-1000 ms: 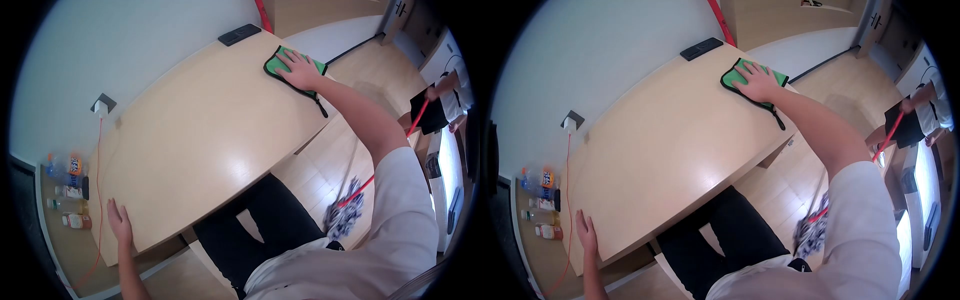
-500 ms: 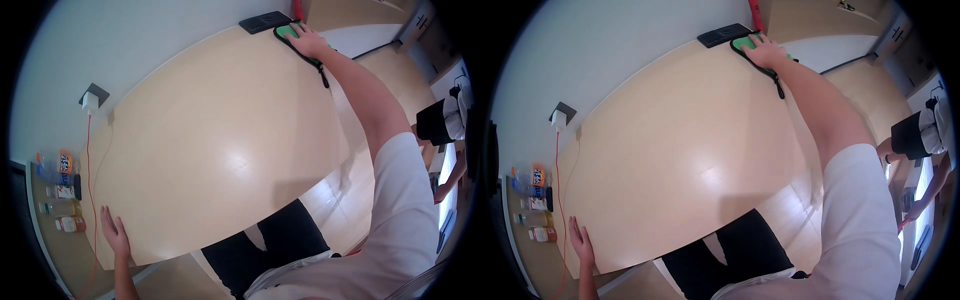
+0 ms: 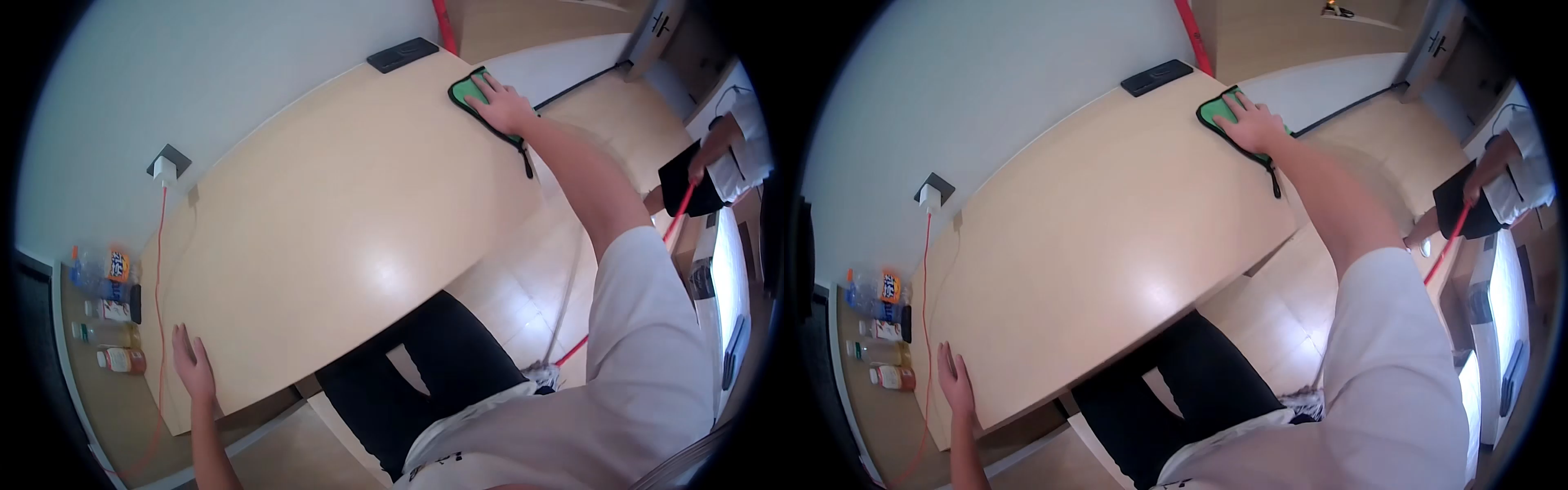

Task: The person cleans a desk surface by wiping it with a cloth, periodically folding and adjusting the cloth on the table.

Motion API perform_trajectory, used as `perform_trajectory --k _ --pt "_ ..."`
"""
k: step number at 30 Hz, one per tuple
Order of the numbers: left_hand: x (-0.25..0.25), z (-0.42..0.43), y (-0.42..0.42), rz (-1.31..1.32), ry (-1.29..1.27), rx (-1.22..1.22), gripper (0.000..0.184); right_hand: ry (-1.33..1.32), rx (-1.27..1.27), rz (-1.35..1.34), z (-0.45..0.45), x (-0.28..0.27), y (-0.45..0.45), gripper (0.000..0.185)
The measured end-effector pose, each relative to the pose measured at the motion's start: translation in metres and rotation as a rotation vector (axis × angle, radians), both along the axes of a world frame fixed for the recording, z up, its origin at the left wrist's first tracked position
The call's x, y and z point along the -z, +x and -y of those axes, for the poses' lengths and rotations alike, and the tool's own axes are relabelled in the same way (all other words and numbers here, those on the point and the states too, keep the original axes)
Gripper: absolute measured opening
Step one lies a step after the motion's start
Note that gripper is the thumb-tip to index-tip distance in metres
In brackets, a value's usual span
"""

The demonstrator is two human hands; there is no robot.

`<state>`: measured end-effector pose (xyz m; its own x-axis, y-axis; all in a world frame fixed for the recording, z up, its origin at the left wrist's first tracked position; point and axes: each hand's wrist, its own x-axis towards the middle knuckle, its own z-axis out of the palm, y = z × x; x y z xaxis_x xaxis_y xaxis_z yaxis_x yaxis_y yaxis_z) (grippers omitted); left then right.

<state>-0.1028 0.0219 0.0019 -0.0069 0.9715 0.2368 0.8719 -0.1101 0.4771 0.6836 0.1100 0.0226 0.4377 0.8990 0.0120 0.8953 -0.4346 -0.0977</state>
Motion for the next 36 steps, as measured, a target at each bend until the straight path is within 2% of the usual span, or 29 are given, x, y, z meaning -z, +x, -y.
perform_trajectory --k 8,12,17,24,33,36 --pt "-0.001 0.002 0.011 -0.162 -0.004 -0.051 0.05 0.099 -0.001 0.031 0.146 0.012 0.001 0.076" --pt "0.004 -0.005 0.006 -0.213 -0.006 -0.067 0.05 0.081 0.017 0.038 0.156 0.024 0.006 0.079" --pt "0.007 -0.006 0.006 -0.224 0.031 -0.078 0.05 -0.04 0.033 0.107 0.15 0.007 -0.012 0.079" --pt "0.002 -0.005 0.006 -0.227 0.039 -0.053 0.047 0.004 -0.142 0.13 0.069 0.009 -0.057 0.079" --pt "-0.008 -0.001 0.013 -0.114 -0.002 -0.037 0.048 0.014 -0.023 0.083 -0.093 0.009 -0.094 0.083" --pt "-0.008 -0.001 0.014 -0.032 -0.017 -0.041 0.048 0.018 0.042 0.026 -0.119 0.004 -0.103 0.083"
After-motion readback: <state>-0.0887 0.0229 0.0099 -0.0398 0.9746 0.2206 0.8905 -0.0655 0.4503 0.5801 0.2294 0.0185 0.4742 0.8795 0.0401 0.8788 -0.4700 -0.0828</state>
